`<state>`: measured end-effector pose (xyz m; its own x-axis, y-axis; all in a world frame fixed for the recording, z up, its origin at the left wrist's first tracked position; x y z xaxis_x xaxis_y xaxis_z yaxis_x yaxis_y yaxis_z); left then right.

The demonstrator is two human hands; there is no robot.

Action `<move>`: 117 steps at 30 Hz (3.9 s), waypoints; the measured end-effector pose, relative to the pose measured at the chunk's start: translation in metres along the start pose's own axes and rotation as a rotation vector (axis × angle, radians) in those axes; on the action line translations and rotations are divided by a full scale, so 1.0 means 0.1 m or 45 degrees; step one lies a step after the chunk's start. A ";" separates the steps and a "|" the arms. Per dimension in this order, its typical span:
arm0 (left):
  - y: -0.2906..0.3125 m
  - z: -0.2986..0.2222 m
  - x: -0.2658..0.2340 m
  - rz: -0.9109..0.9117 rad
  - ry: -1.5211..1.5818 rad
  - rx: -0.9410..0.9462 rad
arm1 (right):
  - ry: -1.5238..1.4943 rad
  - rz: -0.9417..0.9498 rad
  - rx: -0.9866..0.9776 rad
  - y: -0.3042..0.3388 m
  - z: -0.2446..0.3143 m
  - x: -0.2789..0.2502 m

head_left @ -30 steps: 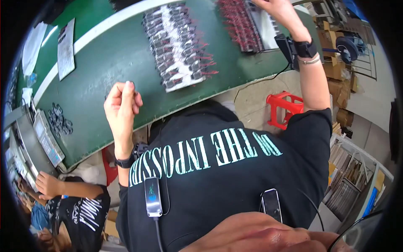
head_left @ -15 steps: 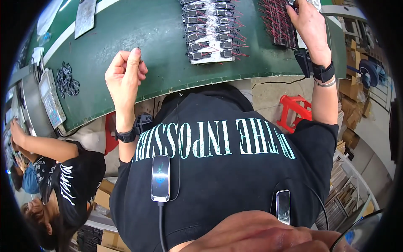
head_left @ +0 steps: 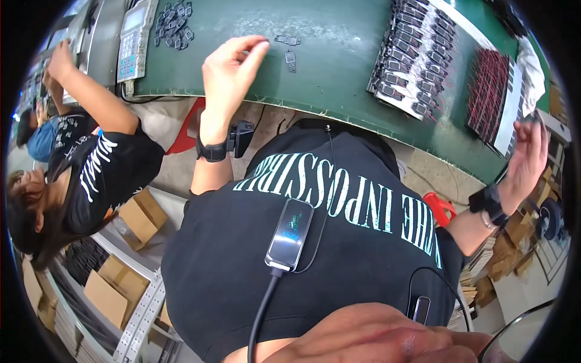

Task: Assembling small black components into a grid-like holder on an assembly line.

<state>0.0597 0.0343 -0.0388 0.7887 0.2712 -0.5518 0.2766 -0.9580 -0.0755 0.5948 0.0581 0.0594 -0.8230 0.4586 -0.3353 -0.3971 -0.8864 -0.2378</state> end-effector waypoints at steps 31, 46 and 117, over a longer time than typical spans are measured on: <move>-0.17 -1.40 1.20 0.716 0.976 -0.209 | -0.699 0.494 0.022 0.86 0.71 1.57; 0.00 -1.38 1.41 0.886 0.994 -0.249 | -0.453 0.541 0.049 0.84 0.44 1.76; -1.06 -2.78 3.25 1.318 0.423 0.171 | -0.205 0.228 -0.351 -1.23 0.46 -0.23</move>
<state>0.4397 0.2495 0.0206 0.7187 -0.6789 -0.1501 -0.6518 -0.7330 0.1943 0.6436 0.1534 0.1384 -0.9317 0.2627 -0.2508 -0.1348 -0.8913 -0.4328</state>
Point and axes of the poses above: each hand's wrist, its own y-axis away from the middle knuckle, its own x-axis out of the palm, z = x × y, the point moved 9 cm from there along -y, towards the middle knuckle, and after that the axes turned 7 degrees about -x, right-handed, at the moved point
